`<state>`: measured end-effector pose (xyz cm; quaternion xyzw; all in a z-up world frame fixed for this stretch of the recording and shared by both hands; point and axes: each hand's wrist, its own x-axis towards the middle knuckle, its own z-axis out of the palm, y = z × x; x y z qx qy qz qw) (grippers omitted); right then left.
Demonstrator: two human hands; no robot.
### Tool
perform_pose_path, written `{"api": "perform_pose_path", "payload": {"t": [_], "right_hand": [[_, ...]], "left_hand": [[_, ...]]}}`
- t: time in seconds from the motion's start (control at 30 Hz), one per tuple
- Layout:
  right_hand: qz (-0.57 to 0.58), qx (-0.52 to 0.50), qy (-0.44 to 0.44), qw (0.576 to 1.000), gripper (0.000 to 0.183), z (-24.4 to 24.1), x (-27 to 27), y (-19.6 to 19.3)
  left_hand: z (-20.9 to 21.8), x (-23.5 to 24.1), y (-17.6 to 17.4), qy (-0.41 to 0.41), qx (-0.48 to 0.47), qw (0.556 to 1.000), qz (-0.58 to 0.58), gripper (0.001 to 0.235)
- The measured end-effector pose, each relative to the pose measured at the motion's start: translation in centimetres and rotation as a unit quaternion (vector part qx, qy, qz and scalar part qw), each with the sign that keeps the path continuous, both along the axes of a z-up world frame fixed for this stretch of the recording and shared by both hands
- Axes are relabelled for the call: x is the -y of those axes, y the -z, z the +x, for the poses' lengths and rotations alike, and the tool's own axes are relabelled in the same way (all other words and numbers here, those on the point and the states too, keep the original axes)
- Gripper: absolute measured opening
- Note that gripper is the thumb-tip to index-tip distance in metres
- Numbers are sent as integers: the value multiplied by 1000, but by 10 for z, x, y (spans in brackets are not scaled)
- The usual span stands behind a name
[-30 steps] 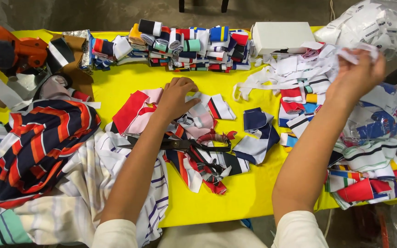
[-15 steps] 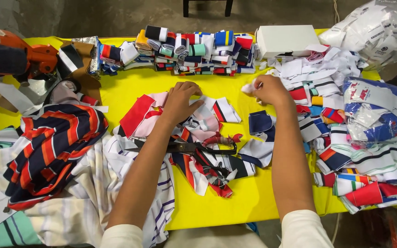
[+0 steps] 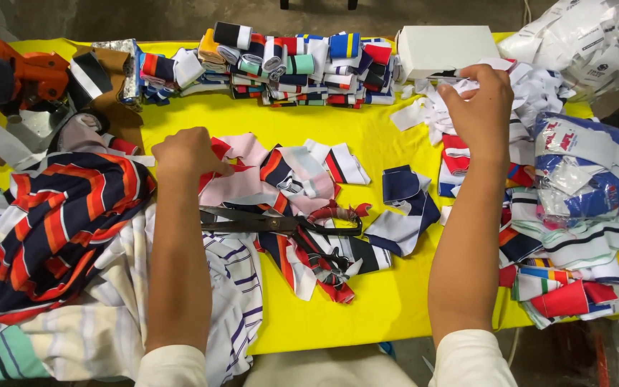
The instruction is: Organizing and sorting various colored fabric strips on a yellow work table, inspecting individual pieces and occasionally using scissors to trim them.
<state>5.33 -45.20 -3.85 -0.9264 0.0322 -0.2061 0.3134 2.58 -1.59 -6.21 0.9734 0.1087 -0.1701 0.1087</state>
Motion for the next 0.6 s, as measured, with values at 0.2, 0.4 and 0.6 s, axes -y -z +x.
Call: {"api": "perform_pose_path", "payload": {"t": [0.2, 0.4, 0.6], "right_hand": [[-15, -152, -94, 984, 30, -23, -56, -51], [-74, -309, -342, 884, 37, -72, -138, -66], [-350, -254, -398, 809, 63, -110, -216, 49]], "left_hand": [[15, 15, -18, -33, -114, 988, -102, 35], [8, 26, -33, 61, 53, 963, -256, 28], [6, 8, -28, 53, 56, 966, -246, 25]]}}
